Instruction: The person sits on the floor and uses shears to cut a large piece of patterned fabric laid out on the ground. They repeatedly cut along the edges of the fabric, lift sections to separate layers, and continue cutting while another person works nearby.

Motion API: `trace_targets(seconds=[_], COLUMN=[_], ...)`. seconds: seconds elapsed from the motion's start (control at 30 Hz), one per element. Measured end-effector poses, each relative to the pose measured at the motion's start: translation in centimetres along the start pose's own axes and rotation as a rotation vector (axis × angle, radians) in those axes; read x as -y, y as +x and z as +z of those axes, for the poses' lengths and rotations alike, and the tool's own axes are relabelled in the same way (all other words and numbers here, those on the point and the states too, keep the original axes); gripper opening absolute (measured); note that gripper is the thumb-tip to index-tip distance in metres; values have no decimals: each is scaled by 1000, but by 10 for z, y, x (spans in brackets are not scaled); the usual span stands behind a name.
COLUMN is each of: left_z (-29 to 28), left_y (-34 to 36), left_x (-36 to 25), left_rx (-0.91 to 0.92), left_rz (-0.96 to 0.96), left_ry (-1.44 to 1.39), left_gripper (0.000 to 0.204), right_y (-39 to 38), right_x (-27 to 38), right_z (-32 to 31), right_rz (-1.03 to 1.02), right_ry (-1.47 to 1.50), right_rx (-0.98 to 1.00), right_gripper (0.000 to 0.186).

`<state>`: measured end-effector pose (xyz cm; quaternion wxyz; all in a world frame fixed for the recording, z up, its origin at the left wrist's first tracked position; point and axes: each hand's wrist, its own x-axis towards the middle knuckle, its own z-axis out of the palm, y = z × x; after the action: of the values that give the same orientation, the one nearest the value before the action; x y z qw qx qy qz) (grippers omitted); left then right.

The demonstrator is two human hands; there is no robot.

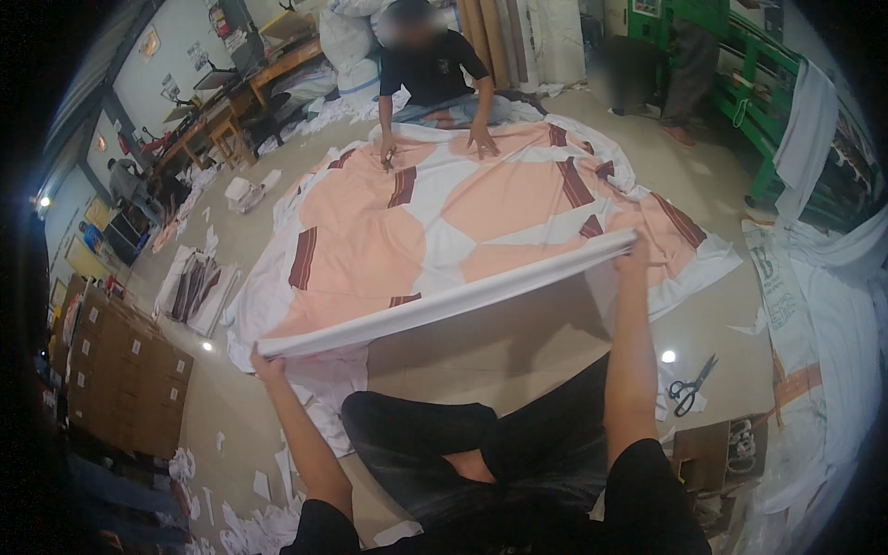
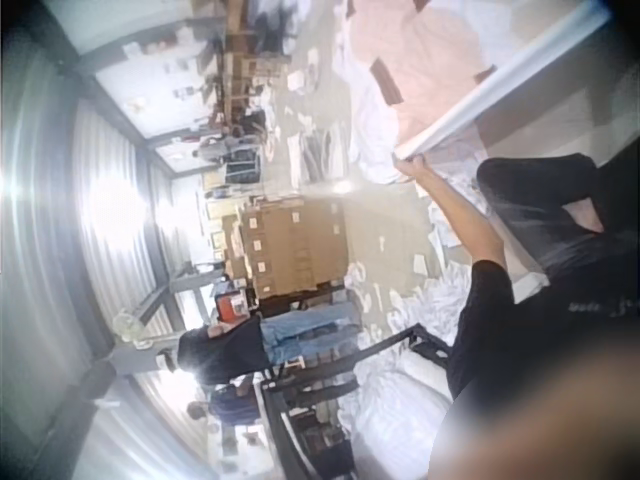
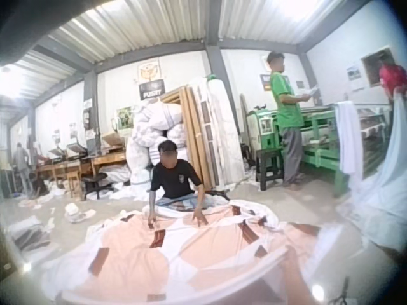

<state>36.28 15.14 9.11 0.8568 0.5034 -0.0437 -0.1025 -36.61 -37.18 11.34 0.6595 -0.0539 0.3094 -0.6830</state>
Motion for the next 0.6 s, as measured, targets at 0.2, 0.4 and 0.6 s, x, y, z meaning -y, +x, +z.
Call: trace_targets(seconds=[0.2,0.4,0.6], left_z=[-96,-196,-110], left_y=[-70,-147,-101], left_x=[-45,-17,1], left_rx=[31,-394,-695], left_rz=[14,-21,301], left_ry=[183,880,997], left_gripper=[47,60,82], right_y=[-20,-33,-20], right_x=[93,118,98], right_z=[-95,-259,-219], right_rz=[-64,14,-545], right_ry=[-211,-514,-1763], right_rx=[85,-532,-746], right_gripper=[46,51,60])
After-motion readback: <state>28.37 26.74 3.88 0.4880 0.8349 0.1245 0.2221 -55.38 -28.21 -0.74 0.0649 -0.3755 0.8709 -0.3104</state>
